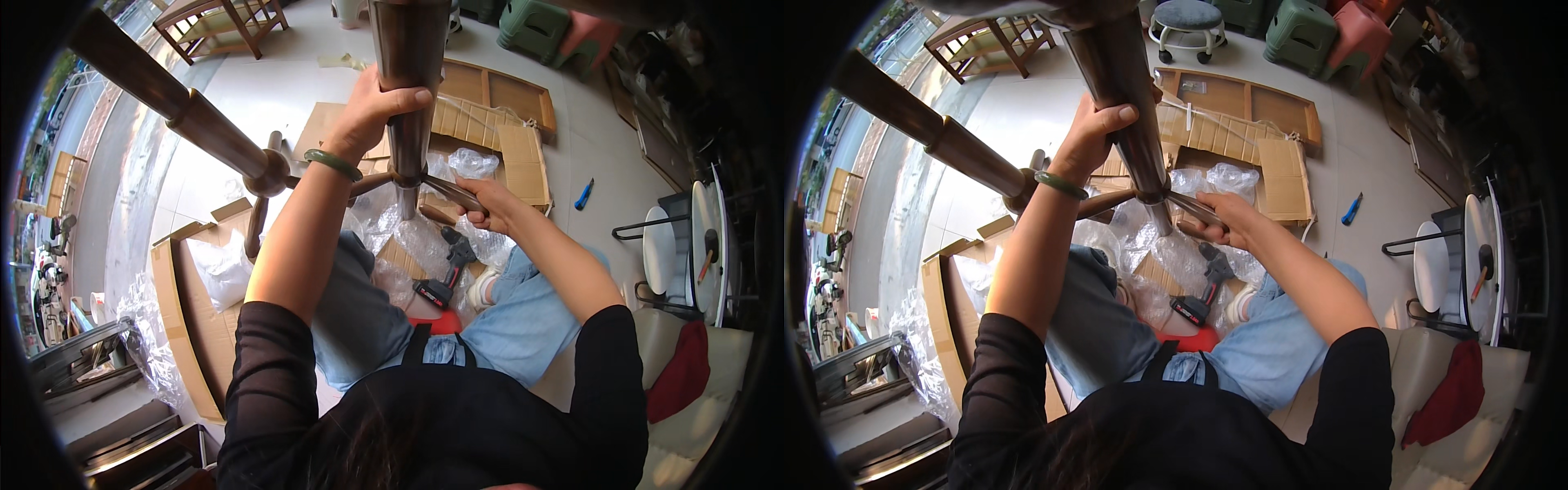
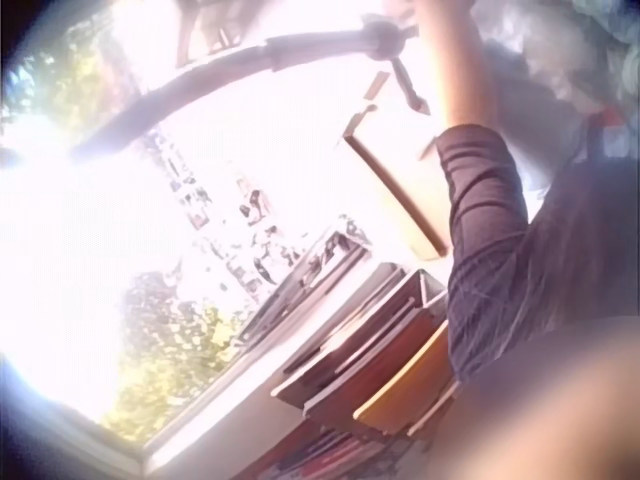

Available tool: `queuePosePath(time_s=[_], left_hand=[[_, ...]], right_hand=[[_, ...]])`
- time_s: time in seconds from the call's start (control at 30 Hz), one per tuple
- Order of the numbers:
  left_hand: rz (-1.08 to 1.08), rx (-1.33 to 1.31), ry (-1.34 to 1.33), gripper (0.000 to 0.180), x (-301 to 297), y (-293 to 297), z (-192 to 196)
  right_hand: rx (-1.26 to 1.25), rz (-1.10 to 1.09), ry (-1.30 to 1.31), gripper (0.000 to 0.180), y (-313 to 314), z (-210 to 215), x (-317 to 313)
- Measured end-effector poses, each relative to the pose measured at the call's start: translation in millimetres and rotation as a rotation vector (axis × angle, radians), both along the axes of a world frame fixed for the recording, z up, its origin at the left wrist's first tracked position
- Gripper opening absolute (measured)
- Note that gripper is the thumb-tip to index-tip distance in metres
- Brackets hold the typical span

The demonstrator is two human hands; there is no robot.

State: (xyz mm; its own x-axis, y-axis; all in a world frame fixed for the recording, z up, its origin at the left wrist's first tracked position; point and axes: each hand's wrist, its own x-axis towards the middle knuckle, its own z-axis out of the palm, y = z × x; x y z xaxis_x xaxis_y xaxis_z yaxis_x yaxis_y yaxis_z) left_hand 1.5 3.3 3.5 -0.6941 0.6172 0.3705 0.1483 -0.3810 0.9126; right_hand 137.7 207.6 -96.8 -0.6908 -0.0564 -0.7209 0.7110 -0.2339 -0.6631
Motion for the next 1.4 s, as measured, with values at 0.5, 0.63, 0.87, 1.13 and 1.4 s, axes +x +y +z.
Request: queuePosePath(time_s=[0.5, 0.63, 0.87, 1.13, 1.4], left_hand=[[-0.019, 0.0, -0.052, 0.057, -1.7, -0.4, -7.0], [-0.006, -0.008, -0.042, 0.059, 0.5, 0.0, -4.3], [0.385, 0.002, 0.071, 0.051, 16.2, 13.3, -0.1], [0.475, 0.024, 0.061, 0.046, 18.4, 15.3, 3.7], [0.56, 0.023, 0.063, 0.045, 17.3, 15.9, 2.3]], right_hand=[[0.563, 0.334, 0.268, 0.028, -4.3, -8.1, 2.7], [0.106, 0.12, -0.022, 0.029, 0.6, -9.8, 3.4], [1.747, 0.553, 1.052, 0.03, -24.6, -15.6, 26.5], [0.113, 0.105, -0.026, 0.027, -9.0, 1.9, -2.9], [1.473, 0.501, 0.879, 0.035, -30.2, -9.8, 12.9]])
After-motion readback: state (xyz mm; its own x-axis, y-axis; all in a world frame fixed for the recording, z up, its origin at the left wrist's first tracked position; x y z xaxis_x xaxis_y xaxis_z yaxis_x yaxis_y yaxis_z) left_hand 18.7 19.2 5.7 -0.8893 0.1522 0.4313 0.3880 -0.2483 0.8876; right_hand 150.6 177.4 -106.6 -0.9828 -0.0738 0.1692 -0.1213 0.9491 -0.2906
